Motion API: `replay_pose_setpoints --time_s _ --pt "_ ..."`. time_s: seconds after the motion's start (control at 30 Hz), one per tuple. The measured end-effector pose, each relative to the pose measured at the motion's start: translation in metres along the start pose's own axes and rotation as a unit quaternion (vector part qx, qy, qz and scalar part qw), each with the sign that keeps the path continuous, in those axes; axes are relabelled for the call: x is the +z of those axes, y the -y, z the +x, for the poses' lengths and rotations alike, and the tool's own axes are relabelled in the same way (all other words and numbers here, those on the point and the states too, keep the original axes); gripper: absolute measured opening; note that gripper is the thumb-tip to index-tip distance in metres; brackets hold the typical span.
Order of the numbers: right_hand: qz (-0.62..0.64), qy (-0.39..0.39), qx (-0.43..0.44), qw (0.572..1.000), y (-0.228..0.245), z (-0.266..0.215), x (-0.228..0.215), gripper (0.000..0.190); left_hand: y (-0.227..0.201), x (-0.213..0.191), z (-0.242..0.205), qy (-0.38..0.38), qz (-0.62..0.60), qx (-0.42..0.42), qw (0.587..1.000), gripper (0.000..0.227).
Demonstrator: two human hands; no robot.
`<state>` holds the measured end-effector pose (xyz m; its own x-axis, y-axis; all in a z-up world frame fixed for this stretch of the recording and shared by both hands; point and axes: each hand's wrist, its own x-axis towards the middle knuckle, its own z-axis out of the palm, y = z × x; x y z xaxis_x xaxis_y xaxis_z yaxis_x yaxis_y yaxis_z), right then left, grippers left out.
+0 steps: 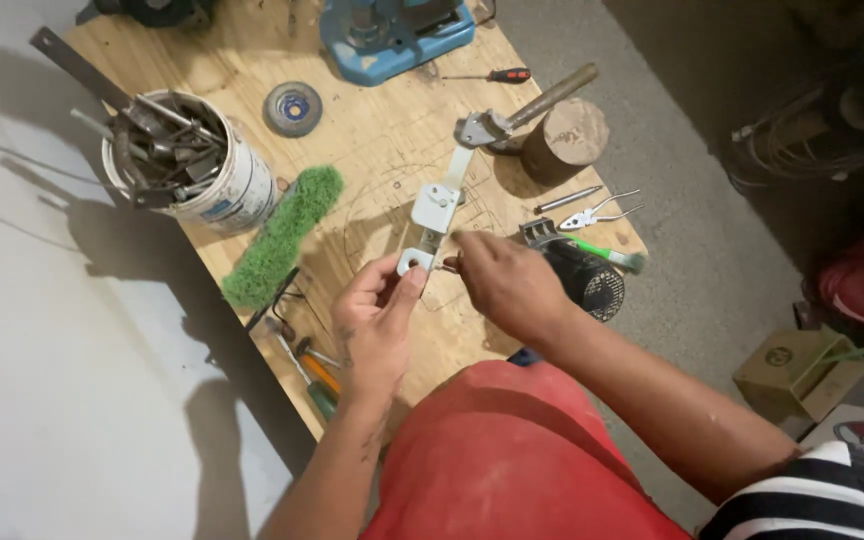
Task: Disassembling a metal chassis by removing a rod and small brackets on a workbench
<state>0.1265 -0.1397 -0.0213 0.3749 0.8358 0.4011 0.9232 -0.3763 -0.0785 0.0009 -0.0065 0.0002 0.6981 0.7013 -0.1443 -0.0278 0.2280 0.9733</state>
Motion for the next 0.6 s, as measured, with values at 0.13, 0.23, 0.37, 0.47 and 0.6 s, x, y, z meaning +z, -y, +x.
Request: replay_pose_setpoints --time_s 0.13,0.23,0.37,0.47,0.6 --pt "-0.023 -0.004 0.001 1.0 -0.013 0.0 0.002 0.026 0.008 -0.001 -0.002 -0.002 -0.01 0.003 1.0 0.025" --pt "0.306 0.013 0.215 0.927 0.006 0.014 -0.026 0.026 -0.002 0.006 -0.005 0.001 -0.016 0.005 1.0 0.023" --pt "0.328 -0.045 0.178 0.927 0.032 0.009 -0.058 0.042 0.003 0.007 -0.004 -0.041 -0.049 -0.009 0.998 0.028" --pt "0.297 -0.1 0.08 0.946 0.041 -0.022 -0.024 0.028 0.001 0.003 -0.003 -0.035 -0.04 -0.008 0.999 0.026" --pt "0.291 -0.129 -0.092 0.943 0.06 -0.013 -0.038 0.037 0.003 0.001 -0.001 -0.049 -0.049 -0.003 0.998 0.024"
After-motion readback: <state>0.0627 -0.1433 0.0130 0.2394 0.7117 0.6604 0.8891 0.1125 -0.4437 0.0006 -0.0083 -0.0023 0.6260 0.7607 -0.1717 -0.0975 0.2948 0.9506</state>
